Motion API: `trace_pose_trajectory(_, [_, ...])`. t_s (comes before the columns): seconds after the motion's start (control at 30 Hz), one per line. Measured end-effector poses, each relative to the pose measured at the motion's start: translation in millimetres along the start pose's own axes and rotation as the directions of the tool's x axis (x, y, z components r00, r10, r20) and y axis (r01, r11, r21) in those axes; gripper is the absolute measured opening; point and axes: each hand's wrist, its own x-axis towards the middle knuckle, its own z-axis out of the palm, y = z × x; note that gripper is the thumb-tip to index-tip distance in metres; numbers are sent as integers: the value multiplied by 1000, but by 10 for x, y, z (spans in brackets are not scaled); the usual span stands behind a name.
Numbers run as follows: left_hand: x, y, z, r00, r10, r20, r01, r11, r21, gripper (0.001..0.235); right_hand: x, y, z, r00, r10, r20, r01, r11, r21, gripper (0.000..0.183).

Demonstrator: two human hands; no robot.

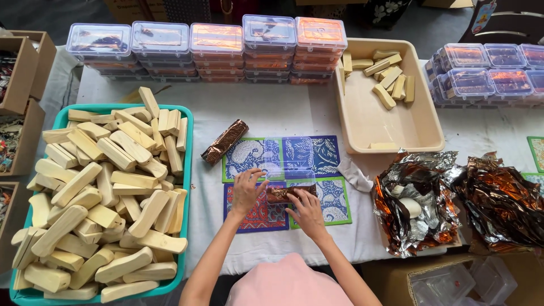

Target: The person cleans a small plastic container with a white cloth, then wipes the surface of four patterned tiles. They proceed to pick up wooden blocks from a beige tray and wipe each one individually with the cloth before placing them into a teal bin.

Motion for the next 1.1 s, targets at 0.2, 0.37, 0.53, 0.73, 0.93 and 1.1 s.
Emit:
trace_pose_trajectory(0.2, [59, -550, 182, 975, -214, -61, 215, 976, 22, 24, 155, 69, 155, 985, 66, 161, -50, 994, -100, 68])
trace_pose_trajectory(0.37, [323, -932, 29, 971, -219, -93, 235, 945, 229, 43, 241, 85, 133, 958, 136, 251, -127, 991, -53, 66])
trace_pose_trajectory(0.53, [628, -1095, -49, 957, -281, -70, 286, 881, 376, 76, 273, 125, 191, 947, 166, 275, -164, 986, -30, 61])
trace_pose_trajectory(0.73, [787, -1331, 74, 914, -403, 46, 334, 812, 479, 74, 284, 112, 165, 954, 163, 252, -154, 986, -57, 60])
trace_pose_trajectory(0.93, [890, -1487, 144, 902, -422, 88, 307, 773, 555, 77, 357, 51, 66, 952, 175, 251, -175, 984, -21, 59])
trace_pose_trajectory(1.1, [977, -1683, 167, 821, -535, 199, 378, 771, 513, 57, 527, -99, -154, 968, 169, 186, -157, 985, -75, 62])
